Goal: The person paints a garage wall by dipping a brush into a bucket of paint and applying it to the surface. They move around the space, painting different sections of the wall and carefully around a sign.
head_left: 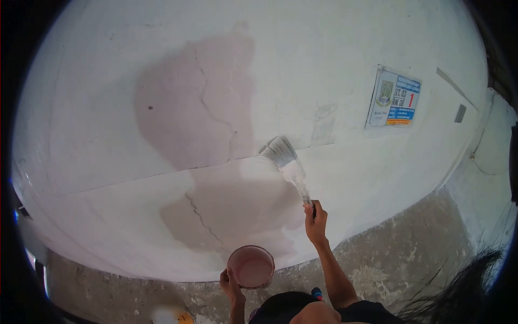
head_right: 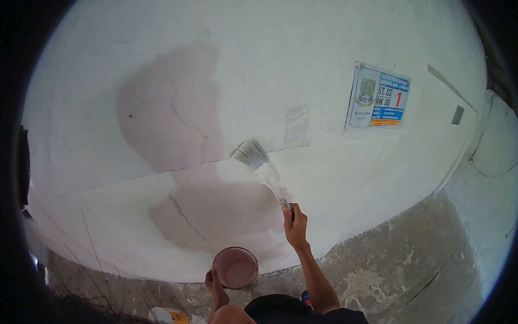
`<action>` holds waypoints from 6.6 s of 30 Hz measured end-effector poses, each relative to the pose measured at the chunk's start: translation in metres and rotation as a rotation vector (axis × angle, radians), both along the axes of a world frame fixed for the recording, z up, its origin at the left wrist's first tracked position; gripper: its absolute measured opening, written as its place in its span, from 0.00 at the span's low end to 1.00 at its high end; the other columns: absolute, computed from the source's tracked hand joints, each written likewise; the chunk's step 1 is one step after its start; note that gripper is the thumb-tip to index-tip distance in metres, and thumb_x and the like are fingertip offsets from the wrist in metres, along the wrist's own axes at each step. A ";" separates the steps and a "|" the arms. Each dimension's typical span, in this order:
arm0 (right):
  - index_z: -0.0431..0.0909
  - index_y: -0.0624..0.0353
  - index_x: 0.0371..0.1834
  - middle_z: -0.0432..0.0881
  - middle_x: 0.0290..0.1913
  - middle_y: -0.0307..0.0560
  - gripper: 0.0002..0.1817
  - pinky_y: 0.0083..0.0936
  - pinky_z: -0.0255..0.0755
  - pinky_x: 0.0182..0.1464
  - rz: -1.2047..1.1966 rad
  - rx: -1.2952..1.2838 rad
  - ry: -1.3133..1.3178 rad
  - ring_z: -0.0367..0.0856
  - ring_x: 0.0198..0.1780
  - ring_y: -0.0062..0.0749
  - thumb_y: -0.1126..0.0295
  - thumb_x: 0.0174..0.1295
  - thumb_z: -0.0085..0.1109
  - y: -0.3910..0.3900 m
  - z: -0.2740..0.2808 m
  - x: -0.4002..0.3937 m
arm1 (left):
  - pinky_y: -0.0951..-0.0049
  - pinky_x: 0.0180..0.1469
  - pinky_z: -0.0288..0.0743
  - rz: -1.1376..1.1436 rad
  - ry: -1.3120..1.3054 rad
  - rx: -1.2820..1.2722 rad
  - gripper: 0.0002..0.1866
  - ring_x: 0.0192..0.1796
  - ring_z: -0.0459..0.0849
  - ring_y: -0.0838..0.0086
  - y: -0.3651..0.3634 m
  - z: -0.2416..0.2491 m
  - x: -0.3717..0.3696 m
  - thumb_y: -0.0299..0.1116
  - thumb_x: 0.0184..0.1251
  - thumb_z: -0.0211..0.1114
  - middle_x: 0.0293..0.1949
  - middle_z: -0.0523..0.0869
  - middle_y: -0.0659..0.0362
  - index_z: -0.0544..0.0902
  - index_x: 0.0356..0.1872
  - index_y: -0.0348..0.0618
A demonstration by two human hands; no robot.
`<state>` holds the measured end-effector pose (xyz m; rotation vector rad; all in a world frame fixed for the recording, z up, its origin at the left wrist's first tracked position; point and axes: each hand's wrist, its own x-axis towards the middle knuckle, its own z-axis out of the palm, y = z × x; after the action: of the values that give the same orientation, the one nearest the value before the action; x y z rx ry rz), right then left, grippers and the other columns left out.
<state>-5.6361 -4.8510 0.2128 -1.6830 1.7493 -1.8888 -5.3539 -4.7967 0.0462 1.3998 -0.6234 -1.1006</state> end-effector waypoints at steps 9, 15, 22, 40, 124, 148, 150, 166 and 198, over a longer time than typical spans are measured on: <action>0.73 0.65 0.38 0.68 0.16 0.44 0.12 0.25 0.57 0.20 -0.004 -0.022 0.054 0.62 0.15 0.26 0.66 0.72 0.53 0.001 -0.005 -0.048 | 0.79 0.24 0.63 0.047 -0.079 0.007 0.21 0.29 0.73 0.84 0.013 0.012 -0.045 0.49 0.69 0.64 0.28 0.78 0.65 0.82 0.43 0.36; 0.74 0.64 0.38 0.69 0.17 0.44 0.09 0.24 0.58 0.20 0.010 -0.004 0.031 0.62 0.16 0.26 0.68 0.71 0.55 0.005 -0.012 -0.087 | 0.77 0.33 0.68 0.068 -0.014 -0.028 0.22 0.34 0.74 0.82 0.017 -0.009 -0.083 0.49 0.69 0.64 0.30 0.79 0.63 0.82 0.44 0.34; 0.75 0.65 0.39 0.71 0.17 0.43 0.07 0.22 0.59 0.20 0.074 -0.035 0.071 0.63 0.16 0.24 0.71 0.69 0.57 0.028 -0.020 -0.120 | 0.79 0.24 0.65 0.106 -0.050 -0.016 0.23 0.27 0.73 0.84 0.036 0.012 -0.131 0.49 0.69 0.63 0.30 0.79 0.64 0.81 0.46 0.36; 0.77 0.62 0.36 0.69 0.18 0.32 0.15 0.16 0.56 0.20 0.556 0.422 -0.336 0.64 0.19 0.12 0.61 0.72 0.52 0.093 -0.039 -0.035 | 0.78 0.33 0.70 0.320 -0.041 -0.005 0.25 0.32 0.76 0.81 0.065 0.004 -0.119 0.50 0.68 0.65 0.31 0.81 0.62 0.82 0.46 0.33; 0.79 0.59 0.55 0.78 0.31 0.48 0.19 0.36 0.76 0.34 -0.593 0.733 0.289 0.81 0.33 0.42 0.78 0.60 0.61 0.555 -0.018 -0.001 | 0.82 0.24 0.51 -0.915 -0.126 -0.507 0.15 0.23 0.60 0.90 0.254 0.087 -0.226 0.39 0.68 0.66 0.20 0.69 0.73 0.84 0.44 0.36; 0.78 0.61 0.56 0.77 0.28 0.58 0.16 0.43 0.72 0.35 -0.287 0.817 0.223 0.79 0.32 0.54 0.74 0.65 0.55 0.446 -0.044 -0.242 | 0.80 0.24 0.57 -0.775 -0.322 -0.585 0.14 0.23 0.63 0.86 0.203 0.079 -0.428 0.34 0.65 0.68 0.21 0.73 0.67 0.84 0.46 0.35; 0.77 0.62 0.56 0.78 0.28 0.58 0.16 0.43 0.72 0.35 -0.166 0.807 0.175 0.79 0.32 0.56 0.75 0.64 0.56 0.455 -0.052 -0.256 | 0.80 0.24 0.57 -0.696 -0.326 -0.603 0.14 0.22 0.63 0.86 0.223 0.076 -0.442 0.35 0.64 0.69 0.21 0.73 0.67 0.84 0.46 0.35; 0.80 0.68 0.54 0.85 0.40 0.45 0.18 0.18 0.71 0.41 0.457 1.032 -0.327 0.76 0.37 0.19 0.68 0.65 0.63 0.468 -0.028 -0.472 | 0.80 0.25 0.53 0.087 -0.343 -0.095 0.20 0.25 0.61 0.87 0.309 0.060 -0.491 0.46 0.69 0.65 0.21 0.66 0.71 0.84 0.46 0.37; 0.77 0.68 0.51 0.76 0.26 0.35 0.15 0.16 0.63 0.30 0.727 1.033 -0.492 0.71 0.27 0.14 0.67 0.68 0.59 0.406 -0.085 -0.399 | 0.79 0.25 0.57 0.444 -0.230 -0.094 0.26 0.25 0.64 0.85 0.314 0.049 -0.418 0.52 0.68 0.64 0.21 0.69 0.69 0.84 0.47 0.35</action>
<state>-6.0355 -4.4446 0.1275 -1.0604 1.2512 -0.7353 -5.7716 -4.4822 0.0951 1.5023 -0.4858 -0.5576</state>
